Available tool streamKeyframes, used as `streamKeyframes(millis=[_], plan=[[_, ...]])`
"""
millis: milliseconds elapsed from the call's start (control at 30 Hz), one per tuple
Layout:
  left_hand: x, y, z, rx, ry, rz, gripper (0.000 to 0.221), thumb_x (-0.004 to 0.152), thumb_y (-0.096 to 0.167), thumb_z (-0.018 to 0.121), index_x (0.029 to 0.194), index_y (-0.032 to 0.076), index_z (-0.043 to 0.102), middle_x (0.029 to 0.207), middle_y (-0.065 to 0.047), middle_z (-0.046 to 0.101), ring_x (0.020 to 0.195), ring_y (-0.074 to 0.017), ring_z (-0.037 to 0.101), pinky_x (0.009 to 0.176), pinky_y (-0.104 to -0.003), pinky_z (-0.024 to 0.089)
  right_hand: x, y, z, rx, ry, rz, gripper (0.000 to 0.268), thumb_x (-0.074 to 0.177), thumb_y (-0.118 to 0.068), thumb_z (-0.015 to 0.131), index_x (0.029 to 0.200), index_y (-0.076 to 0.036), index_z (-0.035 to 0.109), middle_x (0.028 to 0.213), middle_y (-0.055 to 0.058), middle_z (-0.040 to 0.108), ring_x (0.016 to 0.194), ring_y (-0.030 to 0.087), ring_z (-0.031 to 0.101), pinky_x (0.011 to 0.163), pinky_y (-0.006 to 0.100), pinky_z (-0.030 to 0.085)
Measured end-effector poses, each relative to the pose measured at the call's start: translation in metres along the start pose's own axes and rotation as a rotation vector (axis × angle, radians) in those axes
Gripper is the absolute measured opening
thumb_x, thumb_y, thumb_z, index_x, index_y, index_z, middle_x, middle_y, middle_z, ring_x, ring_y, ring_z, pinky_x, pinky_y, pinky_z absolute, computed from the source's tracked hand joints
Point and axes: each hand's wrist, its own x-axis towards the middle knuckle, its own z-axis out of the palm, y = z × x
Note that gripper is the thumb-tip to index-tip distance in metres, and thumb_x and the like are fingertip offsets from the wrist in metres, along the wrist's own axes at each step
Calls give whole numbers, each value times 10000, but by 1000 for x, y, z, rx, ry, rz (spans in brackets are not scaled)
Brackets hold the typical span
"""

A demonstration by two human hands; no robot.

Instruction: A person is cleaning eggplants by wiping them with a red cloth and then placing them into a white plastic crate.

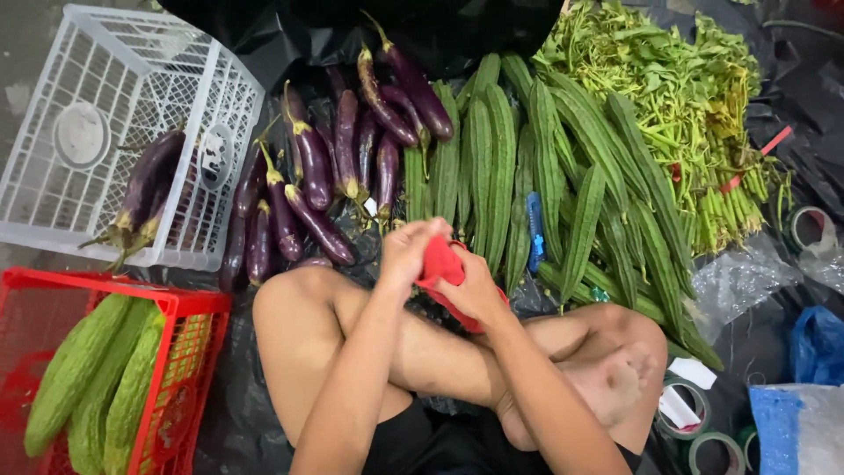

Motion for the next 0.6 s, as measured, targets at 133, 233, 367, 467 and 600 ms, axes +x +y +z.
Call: streamKeyframes(millis=[133, 233, 367, 467, 600], plan=[[-2, -11, 1, 89, -62, -43, 210, 898, 214, 815, 1042, 62, 794, 935, -135, 791, 861, -193, 770, 809, -323, 627, -1, 2, 0, 52, 53, 2, 313, 623, -256, 841, 785, -117, 613, 649, 99, 605, 670, 226, 629, 661, 369, 513], [-2, -3, -2, -2, -36, -7, 223, 928, 246, 775, 1075, 79, 780, 971, -136, 792, 909, -186, 763, 862, -329, 609, -2, 8, 0, 20, 28, 0, 303, 634, -234, 807, 856, -110, 642, 708, 127, 637, 724, 255, 658, 695, 389, 520], [9, -8, -21, -279, 56, 47, 291, 944, 258, 760, 1165, 71, 734, 1052, -153, 781, 1004, -241, 753, 967, -371, 564, -7, 2, 1, -20, -33, -1, 506, 636, -384, 882, 1006, -101, 683, 835, 225, 700, 849, 430, 698, 754, 493, 517], [11, -7, -26, -407, 72, 78, 270, 959, 218, 736, 1173, 55, 720, 1038, -135, 786, 995, -247, 762, 985, -347, 562, -8, -3, 4, -51, -78, 11, 556, 629, -404, 893, 1025, -90, 662, 873, 225, 708, 898, 450, 696, 777, 502, 512], [13, -4, -29, -450, 107, 42, 258, 969, 269, 725, 1168, 106, 732, 1058, -81, 791, 962, -198, 770, 864, -294, 601, -9, -3, 1, -59, -109, 40, 528, 634, -392, 875, 1017, -94, 667, 877, 231, 713, 911, 469, 699, 786, 520, 510]])
